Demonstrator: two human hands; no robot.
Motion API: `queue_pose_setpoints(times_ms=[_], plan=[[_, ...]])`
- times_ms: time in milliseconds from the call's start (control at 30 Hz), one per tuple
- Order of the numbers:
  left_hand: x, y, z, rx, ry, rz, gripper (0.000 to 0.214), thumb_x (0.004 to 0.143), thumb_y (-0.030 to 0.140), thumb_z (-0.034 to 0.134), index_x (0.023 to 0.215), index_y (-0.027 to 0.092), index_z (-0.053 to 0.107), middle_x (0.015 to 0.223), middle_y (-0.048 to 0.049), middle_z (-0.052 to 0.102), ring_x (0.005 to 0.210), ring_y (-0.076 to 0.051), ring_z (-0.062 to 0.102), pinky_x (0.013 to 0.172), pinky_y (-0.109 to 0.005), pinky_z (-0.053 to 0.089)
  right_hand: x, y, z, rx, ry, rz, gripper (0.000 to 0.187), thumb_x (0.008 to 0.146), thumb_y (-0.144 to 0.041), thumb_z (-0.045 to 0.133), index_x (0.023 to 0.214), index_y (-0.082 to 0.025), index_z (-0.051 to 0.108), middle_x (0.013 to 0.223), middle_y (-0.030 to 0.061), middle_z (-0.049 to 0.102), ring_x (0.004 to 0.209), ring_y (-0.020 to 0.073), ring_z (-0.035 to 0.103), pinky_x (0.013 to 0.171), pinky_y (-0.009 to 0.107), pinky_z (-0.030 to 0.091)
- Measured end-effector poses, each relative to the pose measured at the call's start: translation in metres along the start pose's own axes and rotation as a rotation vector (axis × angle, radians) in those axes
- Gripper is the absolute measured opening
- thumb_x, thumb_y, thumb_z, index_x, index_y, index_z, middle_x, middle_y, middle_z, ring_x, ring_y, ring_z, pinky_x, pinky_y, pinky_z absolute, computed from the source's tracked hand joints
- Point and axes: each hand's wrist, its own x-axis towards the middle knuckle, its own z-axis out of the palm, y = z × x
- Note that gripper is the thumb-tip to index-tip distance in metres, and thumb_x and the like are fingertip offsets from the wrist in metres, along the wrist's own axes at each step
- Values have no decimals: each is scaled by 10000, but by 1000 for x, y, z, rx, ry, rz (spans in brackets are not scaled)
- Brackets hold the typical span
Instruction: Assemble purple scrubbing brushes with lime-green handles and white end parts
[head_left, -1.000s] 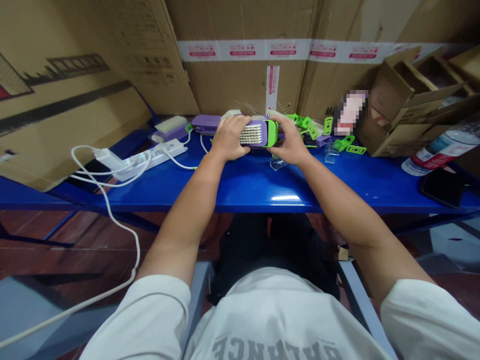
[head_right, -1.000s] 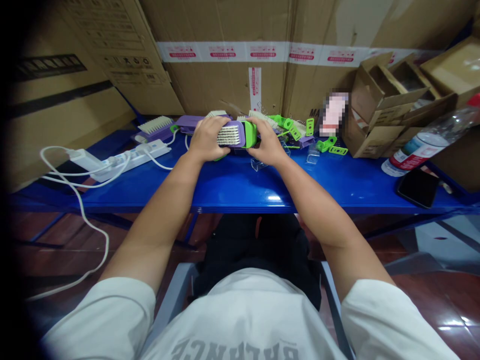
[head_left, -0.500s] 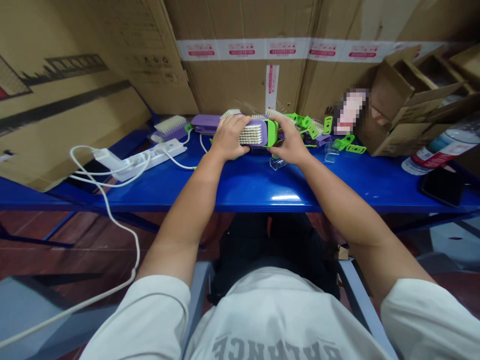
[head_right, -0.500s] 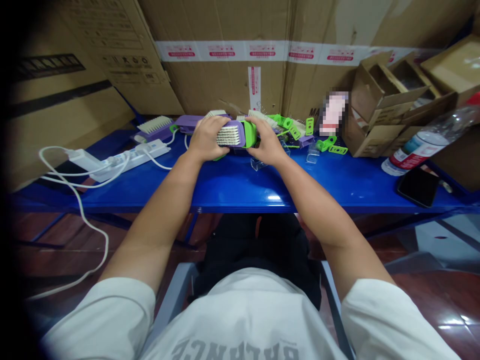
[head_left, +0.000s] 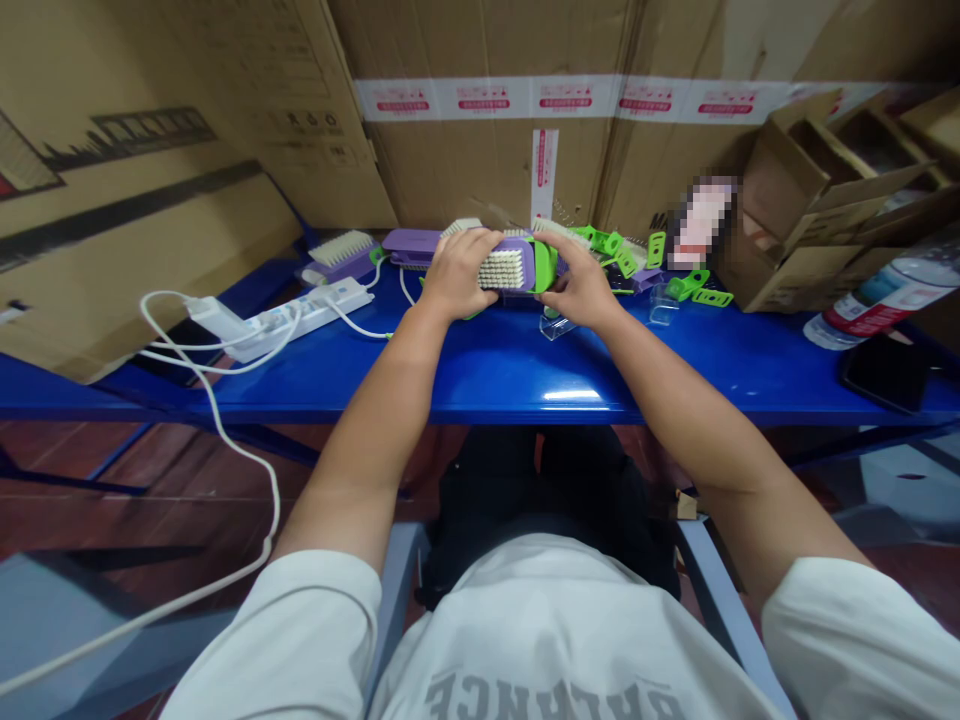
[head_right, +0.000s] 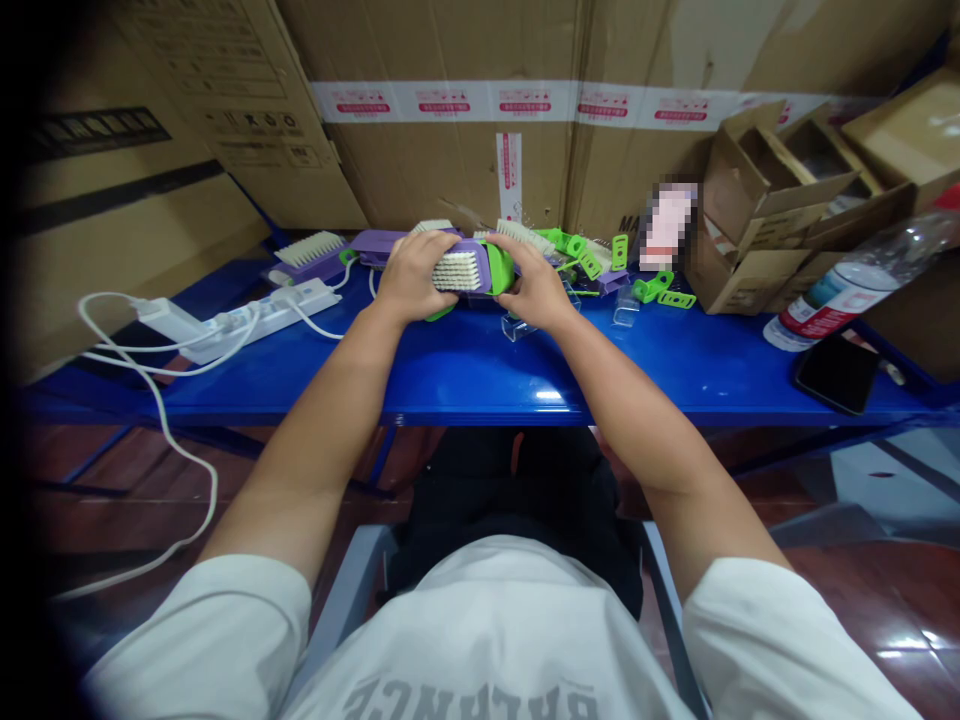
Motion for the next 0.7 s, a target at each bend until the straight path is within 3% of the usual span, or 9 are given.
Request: queue_pose_setpoints(times_ms=[200,367,467,700], plan=[[0,2,-3,-14,-16,-17,1007,809,350,896,1761,343,567,1810,-131,642,1721,-513,551,1455,-742,407,-1,7,1,24,-23,-23,1107,863,-951,811,1748,-323,592,1768,181,677,1336,440,848,1118,669,757],[0,3,-2,2,-4,-21,1005,805,304,904,1753,322,572,1803,-140,643,1718,-500,556,1463,-742,401,0,7,0,-22,38,-67,1019,989,-1019,593,1727,-317,591,1787,179,676,1618,491,698,1319,772,613],[0,6,-3,20,-12,-21,971,815,283,899,1736,319,593,1800,-142,639,1715,-498,558,1466,-738,398,2,13,1,-56,85,-47,1007,1004,-1033,545,1727,-333,576,1782,169,682,1678,493,646,1371,780,562],[-1,11,1,24,0,33,917,800,260,860,1686,324,635,1753,-130,687,1669,-467,599,1453,-736,400,7,28,3,-82,101,-41,1079,909,-1158,474,1514,-304,734,1489,181,832,1442,494,758,1326,813,565]])
